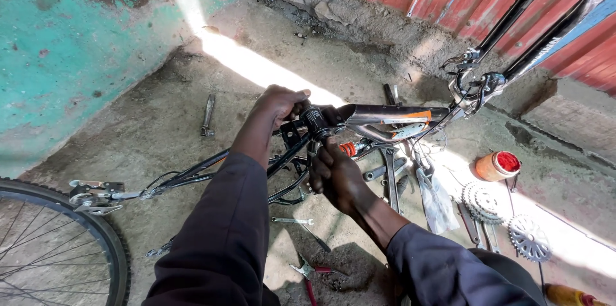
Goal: The person sits on the floor and uses a wrench to tighten a bolt on the bicycle frame. They then use pliers to adjust a cable or wire near the frame's head tube area.
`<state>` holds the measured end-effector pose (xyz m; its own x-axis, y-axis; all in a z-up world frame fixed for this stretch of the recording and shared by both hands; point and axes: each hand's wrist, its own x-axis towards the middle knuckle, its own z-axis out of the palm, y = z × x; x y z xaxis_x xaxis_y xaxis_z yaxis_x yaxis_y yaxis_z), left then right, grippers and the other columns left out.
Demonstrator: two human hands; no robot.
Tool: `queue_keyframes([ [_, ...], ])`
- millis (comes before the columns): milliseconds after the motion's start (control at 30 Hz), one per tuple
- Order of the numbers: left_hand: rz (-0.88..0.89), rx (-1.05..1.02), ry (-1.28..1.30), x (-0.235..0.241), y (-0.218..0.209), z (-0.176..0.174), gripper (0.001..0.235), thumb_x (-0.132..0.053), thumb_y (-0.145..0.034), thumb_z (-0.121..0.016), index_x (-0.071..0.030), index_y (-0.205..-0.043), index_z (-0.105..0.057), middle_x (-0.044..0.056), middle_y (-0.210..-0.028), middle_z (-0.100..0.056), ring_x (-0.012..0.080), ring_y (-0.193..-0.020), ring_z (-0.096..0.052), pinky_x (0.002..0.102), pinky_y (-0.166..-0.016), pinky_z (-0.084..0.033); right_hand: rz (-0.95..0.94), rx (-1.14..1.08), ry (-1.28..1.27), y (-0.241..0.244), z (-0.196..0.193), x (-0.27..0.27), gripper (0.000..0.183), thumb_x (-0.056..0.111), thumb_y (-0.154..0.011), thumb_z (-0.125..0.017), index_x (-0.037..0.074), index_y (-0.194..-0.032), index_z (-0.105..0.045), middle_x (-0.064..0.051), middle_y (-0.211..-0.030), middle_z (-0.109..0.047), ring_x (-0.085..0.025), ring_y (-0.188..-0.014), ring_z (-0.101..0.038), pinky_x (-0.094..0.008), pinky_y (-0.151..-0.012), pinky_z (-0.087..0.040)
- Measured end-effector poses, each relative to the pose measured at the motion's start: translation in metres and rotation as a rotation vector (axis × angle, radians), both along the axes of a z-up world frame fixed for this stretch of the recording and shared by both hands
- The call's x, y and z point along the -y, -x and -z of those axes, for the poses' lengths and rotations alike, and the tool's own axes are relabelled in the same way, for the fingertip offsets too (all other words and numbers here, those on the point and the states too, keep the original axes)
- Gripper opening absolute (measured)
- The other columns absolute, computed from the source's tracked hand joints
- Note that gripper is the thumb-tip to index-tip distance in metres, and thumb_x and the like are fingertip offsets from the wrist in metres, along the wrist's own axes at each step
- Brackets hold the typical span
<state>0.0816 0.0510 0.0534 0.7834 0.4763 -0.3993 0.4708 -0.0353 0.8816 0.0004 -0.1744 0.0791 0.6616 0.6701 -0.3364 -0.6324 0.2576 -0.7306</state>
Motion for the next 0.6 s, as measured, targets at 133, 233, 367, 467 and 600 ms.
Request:
queue_keyframes([
  [133,0.059,0.120,0.206,-0.008,0.009,0.007,0.036,-0.030,-0.083,-0.090,-0.002,-0.102,-0.078,0.015,-0.080,-0.068,0.0187,-0.057,-0.071,0.015,-0.032,-0.045,-0.032,0.737,0.571,-0.008,0.013,0.008,0.064,0.048,-0.110,-0.043,0.016,-0.054,-0.052,-0.004,-0.038,-0.060,-0.019,-0.036,-0.064,-0.028,-0.040,-0.050],
  [233,0.074,0.171,0.366,-0.008,0.018,0.003,0.033,-0.027,-0.084,-0.091,-0.003,-0.103,-0.080,0.014,-0.097,-0.074,0.0236,-0.088,-0.073,0.034,-0.081,-0.060,-0.058,1.342,1.093,-0.020,0.027,0.012,0.067,0.058,-0.108,-0.037,0.013,-0.062,-0.058,-0.017,-0.052,-0.060,-0.043,-0.064,-0.070,-0.051,-0.060,-0.056],
  [367,0.133,0.227,0.523,-0.013,0.014,0.011,0.027,-0.023,-0.086,-0.089,-0.003,-0.101,-0.080,0.012,-0.095,-0.078,0.0237,-0.088,-0.078,0.039,-0.086,-0.064,-0.049,1.530,1.233,-0.016,0.014,0.012,0.057,0.054,-0.107,-0.039,0.013,-0.073,-0.063,-0.015,-0.055,-0.062,-0.041,-0.064,-0.072,-0.046,-0.063,-0.059],
  [467,0.129,0.222,0.538,-0.013,0.010,0.011,0.027,-0.022,-0.085,-0.089,-0.001,-0.100,-0.080,0.014,-0.093,-0.078,0.0267,-0.085,-0.078,0.043,-0.082,-0.065,-0.050,1.454,1.167,-0.017,0.017,0.013,0.056,0.050,-0.108,-0.041,0.011,-0.073,-0.062,-0.016,-0.054,-0.060,-0.041,-0.060,-0.070,-0.046,-0.059,-0.059],
  [600,0.123,0.189,0.453,-0.008,0.021,-0.004,0.030,-0.028,-0.086,-0.089,-0.002,-0.099,-0.080,0.014,-0.093,-0.077,0.0270,-0.085,-0.076,0.045,-0.082,-0.065,0.066,0.409,0.389,-0.004,0.010,0.002,0.048,0.035,-0.106,-0.052,0.004,-0.069,-0.055,-0.014,-0.046,-0.054,-0.029,-0.040,-0.066,-0.038,-0.039,-0.057],
])
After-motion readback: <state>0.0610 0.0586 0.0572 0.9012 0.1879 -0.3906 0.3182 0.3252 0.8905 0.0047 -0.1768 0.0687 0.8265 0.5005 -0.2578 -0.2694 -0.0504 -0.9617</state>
